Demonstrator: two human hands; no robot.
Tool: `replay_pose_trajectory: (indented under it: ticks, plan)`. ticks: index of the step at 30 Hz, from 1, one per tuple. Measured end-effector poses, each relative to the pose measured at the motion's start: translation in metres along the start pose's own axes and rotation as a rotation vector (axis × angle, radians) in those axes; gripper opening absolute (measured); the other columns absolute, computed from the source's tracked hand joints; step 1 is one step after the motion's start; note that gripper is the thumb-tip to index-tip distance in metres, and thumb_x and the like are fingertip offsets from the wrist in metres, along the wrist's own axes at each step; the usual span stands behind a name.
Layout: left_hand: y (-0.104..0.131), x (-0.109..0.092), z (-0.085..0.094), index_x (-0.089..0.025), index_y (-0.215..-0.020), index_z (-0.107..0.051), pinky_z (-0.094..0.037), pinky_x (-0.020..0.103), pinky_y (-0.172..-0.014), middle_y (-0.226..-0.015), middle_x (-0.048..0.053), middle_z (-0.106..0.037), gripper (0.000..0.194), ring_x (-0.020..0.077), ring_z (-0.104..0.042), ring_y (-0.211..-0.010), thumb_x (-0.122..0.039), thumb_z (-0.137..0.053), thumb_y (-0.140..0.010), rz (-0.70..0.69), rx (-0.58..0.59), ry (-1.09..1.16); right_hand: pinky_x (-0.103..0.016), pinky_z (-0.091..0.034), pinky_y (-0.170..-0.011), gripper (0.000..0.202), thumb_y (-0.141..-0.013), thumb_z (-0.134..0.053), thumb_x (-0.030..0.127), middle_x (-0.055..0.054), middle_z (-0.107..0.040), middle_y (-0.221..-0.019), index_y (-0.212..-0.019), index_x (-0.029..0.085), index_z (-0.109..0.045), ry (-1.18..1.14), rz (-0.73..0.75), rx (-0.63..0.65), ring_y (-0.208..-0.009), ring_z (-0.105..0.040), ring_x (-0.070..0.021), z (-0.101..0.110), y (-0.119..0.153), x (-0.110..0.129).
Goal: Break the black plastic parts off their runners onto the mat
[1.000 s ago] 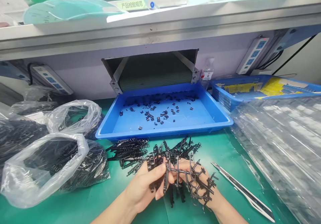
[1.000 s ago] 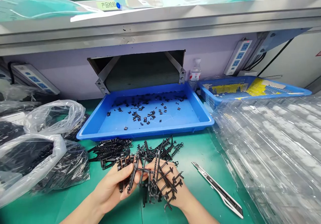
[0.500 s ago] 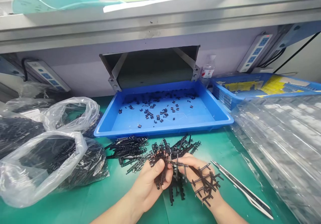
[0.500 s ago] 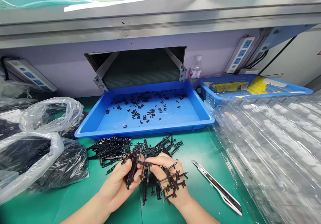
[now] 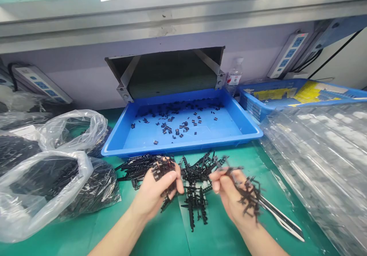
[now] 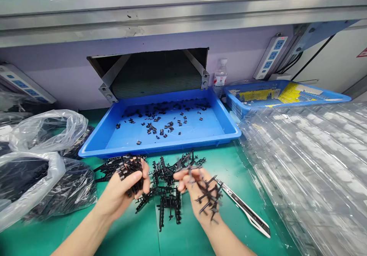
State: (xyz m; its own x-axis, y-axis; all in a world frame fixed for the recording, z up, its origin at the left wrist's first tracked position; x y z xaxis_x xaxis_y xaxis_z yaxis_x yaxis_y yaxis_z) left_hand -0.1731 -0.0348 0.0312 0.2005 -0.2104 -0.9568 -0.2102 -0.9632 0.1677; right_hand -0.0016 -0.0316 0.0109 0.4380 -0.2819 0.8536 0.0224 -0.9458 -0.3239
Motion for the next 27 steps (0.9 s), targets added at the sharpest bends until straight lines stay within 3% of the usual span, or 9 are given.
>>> replay_pose_trajectory:
  ticks: [2, 4, 6, 9, 13, 17, 21, 24, 27]
  plan:
    - [-0.009, -0.012, 0.01, -0.017, -0.083, -0.047, -0.032, 0.018, -0.045, -0.058, -0.001, -0.051, 0.018, 0.0095, -0.042, -0.048, -0.03, -0.055, -0.075, -0.066, -0.071, -0.299, -0.014, -0.044, -0.05, 0.001, -0.082, -0.058, 0.024, 0.0, -0.062, -0.078, -0.082, 0.024, -0.059, -0.124, -0.024, -0.075, -0.057, -0.054, -0.0074, 0.002, -0.003, 0.0]
    - [-0.021, -0.021, 0.015, -0.019, -0.088, -0.051, -0.036, 0.021, -0.055, -0.069, 0.0, -0.053, 0.015, 0.0122, -0.049, -0.059, -0.026, -0.054, -0.075, -0.168, -0.024, -0.683, -0.015, -0.045, -0.053, 0.004, -0.081, -0.059, 0.025, -0.001, -0.062, -0.078, -0.082, 0.023, -0.057, -0.141, -0.041, -0.062, -0.061, -0.055, -0.0088, 0.002, -0.005, 0.001]
    - [-0.034, -0.026, 0.012, -0.02, -0.091, -0.055, -0.037, 0.022, -0.064, -0.083, 0.002, -0.054, 0.017, 0.0148, -0.051, -0.072, -0.018, -0.051, -0.074, -0.28, 0.161, -1.065, -0.017, -0.046, -0.056, 0.004, -0.082, -0.058, 0.025, -0.001, -0.062, -0.08, -0.083, 0.023, -0.055, -0.107, -0.058, -0.031, -0.065, -0.056, -0.0104, 0.0, -0.004, -0.001]
    - [-0.049, -0.025, 0.001, -0.021, -0.092, -0.056, -0.033, 0.021, -0.058, -0.095, 0.003, -0.053, 0.035, 0.0144, -0.052, -0.072, -0.001, -0.042, -0.067, -0.349, 0.452, -1.495, -0.018, -0.046, -0.059, 0.004, -0.083, -0.056, 0.027, -0.001, -0.061, -0.081, -0.085, 0.024, -0.056, -0.034, -0.054, -0.023, -0.068, -0.055, -0.0106, 0.001, -0.001, -0.003]
    - [-0.053, -0.035, -0.01, -0.018, -0.08, -0.054, -0.025, 0.022, -0.047, -0.079, 0.002, -0.054, 0.036, 0.0145, -0.051, -0.063, 0.005, -0.035, -0.059, -0.334, 0.618, -1.815, -0.017, -0.046, -0.058, 0.008, -0.08, -0.059, 0.031, 0.0, -0.061, -0.077, -0.081, 0.023, -0.061, 0.015, -0.042, -0.097, -0.065, -0.055, -0.0098, 0.005, -0.003, -0.004]
    - [-0.044, -0.073, -0.006, -0.02, -0.082, -0.055, -0.029, 0.02, -0.053, -0.08, 0.0, -0.056, 0.036, 0.0141, -0.051, -0.066, 0.003, -0.038, -0.061, -0.315, 0.61, -1.701, -0.018, -0.046, -0.056, 0.01, -0.077, -0.062, 0.034, 0.0, -0.062, -0.075, -0.08, 0.024, -0.063, 0.02, -0.037, -0.194, -0.062, -0.055, -0.0102, 0.007, -0.005, -0.002]
    - [-0.036, -0.107, 0.005, -0.018, -0.082, -0.06, -0.037, 0.022, -0.065, -0.08, 0.002, -0.059, 0.013, 0.0175, -0.053, -0.074, -0.016, -0.054, -0.071, -0.303, 0.413, -1.308, -0.022, -0.047, -0.057, 0.015, -0.077, -0.059, 0.037, -0.003, -0.061, -0.079, -0.081, 0.023, -0.064, 0.128, -0.081, -0.27, -0.064, -0.054, -0.0126, 0.011, -0.003, -0.005]
    - [-0.033, -0.102, 0.009, -0.016, -0.077, -0.059, -0.04, 0.022, -0.058, -0.074, 0.004, -0.058, 0.015, 0.0167, -0.053, -0.064, -0.028, -0.06, -0.069, -0.196, 0.224, -0.982, -0.025, -0.047, -0.059, 0.018, -0.079, -0.055, 0.038, -0.004, -0.059, -0.084, -0.086, 0.024, -0.064, 0.247, -0.08, -0.274, -0.064, -0.052, -0.0139, 0.016, -0.001, -0.009]
    - [-0.029, -0.076, 0.007, -0.017, -0.077, -0.058, -0.041, 0.023, -0.055, -0.07, 0.003, -0.058, 0.015, 0.0154, -0.052, -0.059, -0.029, -0.059, -0.07, -0.156, 0.138, -0.867, -0.027, -0.047, -0.063, 0.02, -0.082, -0.053, 0.038, -0.004, -0.055, -0.098, -0.094, 0.025, -0.062, 0.315, -0.066, -0.203, -0.068, -0.052, -0.0142, 0.018, -0.001, -0.011]
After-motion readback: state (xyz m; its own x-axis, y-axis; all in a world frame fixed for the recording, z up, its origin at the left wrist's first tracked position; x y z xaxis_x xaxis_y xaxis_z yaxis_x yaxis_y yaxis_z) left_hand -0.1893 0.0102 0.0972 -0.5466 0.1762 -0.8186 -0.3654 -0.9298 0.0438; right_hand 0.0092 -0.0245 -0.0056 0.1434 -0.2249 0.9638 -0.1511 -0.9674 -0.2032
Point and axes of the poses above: each hand's wrist, its own y-axis away from the middle knuckle, its own z-axis out of the back of the hand, x = y × z, the point moved 2 cm from there along -y, towards the middle knuckle
